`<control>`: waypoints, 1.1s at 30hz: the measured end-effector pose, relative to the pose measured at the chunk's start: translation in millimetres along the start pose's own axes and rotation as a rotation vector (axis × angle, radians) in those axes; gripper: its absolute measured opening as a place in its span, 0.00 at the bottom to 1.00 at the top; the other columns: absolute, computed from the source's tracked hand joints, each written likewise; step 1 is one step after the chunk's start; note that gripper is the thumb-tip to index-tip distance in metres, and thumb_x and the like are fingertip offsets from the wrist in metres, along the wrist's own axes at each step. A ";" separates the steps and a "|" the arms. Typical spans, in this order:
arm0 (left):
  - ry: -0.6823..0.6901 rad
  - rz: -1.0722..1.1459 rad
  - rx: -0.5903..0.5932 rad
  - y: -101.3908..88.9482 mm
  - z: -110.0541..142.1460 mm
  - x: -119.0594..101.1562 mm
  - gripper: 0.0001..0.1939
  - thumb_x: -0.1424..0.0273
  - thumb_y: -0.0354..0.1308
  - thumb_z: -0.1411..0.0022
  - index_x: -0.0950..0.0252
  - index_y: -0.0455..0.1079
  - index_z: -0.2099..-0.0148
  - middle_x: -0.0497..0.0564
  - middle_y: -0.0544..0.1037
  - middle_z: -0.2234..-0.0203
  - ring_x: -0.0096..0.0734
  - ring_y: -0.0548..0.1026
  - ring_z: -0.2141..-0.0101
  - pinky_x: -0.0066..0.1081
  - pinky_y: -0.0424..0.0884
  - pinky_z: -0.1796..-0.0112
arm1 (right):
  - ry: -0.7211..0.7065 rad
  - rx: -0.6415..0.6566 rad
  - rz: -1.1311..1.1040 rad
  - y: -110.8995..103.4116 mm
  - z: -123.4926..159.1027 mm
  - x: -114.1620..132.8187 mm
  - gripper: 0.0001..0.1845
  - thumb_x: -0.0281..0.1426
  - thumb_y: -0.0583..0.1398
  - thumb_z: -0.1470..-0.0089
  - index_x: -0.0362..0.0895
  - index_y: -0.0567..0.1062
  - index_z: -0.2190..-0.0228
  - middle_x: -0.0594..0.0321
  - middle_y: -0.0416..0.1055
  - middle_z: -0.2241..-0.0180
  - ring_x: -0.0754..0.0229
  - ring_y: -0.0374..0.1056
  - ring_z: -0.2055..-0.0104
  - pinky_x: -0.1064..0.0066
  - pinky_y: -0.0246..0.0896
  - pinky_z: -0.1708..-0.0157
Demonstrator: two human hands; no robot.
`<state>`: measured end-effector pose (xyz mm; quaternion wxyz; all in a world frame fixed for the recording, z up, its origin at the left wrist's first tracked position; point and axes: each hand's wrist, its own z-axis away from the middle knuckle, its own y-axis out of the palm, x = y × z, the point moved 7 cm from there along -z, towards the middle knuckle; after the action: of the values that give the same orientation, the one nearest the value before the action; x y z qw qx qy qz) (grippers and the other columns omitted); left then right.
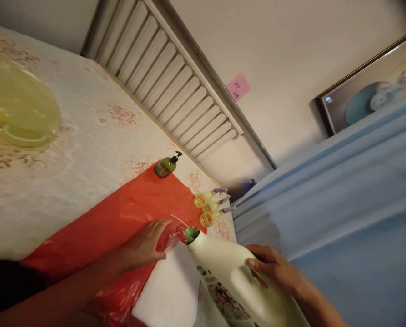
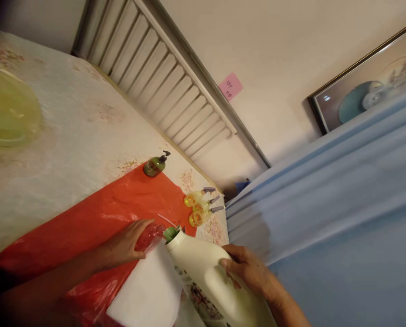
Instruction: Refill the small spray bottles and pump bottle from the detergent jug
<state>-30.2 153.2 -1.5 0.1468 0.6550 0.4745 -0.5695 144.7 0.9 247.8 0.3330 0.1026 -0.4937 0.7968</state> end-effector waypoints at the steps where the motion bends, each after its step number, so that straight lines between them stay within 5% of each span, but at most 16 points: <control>1: -0.002 -0.001 0.001 0.5 -0.1 0.8 0.45 0.72 0.65 0.57 0.57 0.53 0.36 0.58 0.65 0.38 0.50 0.61 0.38 0.47 0.58 0.39 | 0.000 0.000 0.002 -0.2 0.0 0.3 0.28 0.54 0.60 0.47 0.39 0.75 0.68 0.68 0.62 0.78 0.69 0.56 0.81 0.76 0.50 0.81; 33: 0.016 -0.005 0.000 -1.4 -0.3 -2.9 0.45 0.73 0.64 0.57 0.58 0.53 0.36 0.58 0.67 0.40 0.50 0.63 0.39 0.47 0.60 0.40 | 0.005 0.005 0.020 -1.8 0.5 3.9 0.29 0.54 0.60 0.46 0.38 0.75 0.66 0.67 0.63 0.78 0.69 0.56 0.82 0.76 0.49 0.80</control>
<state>-30.9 152.8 1.7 0.1415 0.6581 0.4775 -0.5647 142.9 2.6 251.3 0.3259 0.0967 -0.4919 0.8016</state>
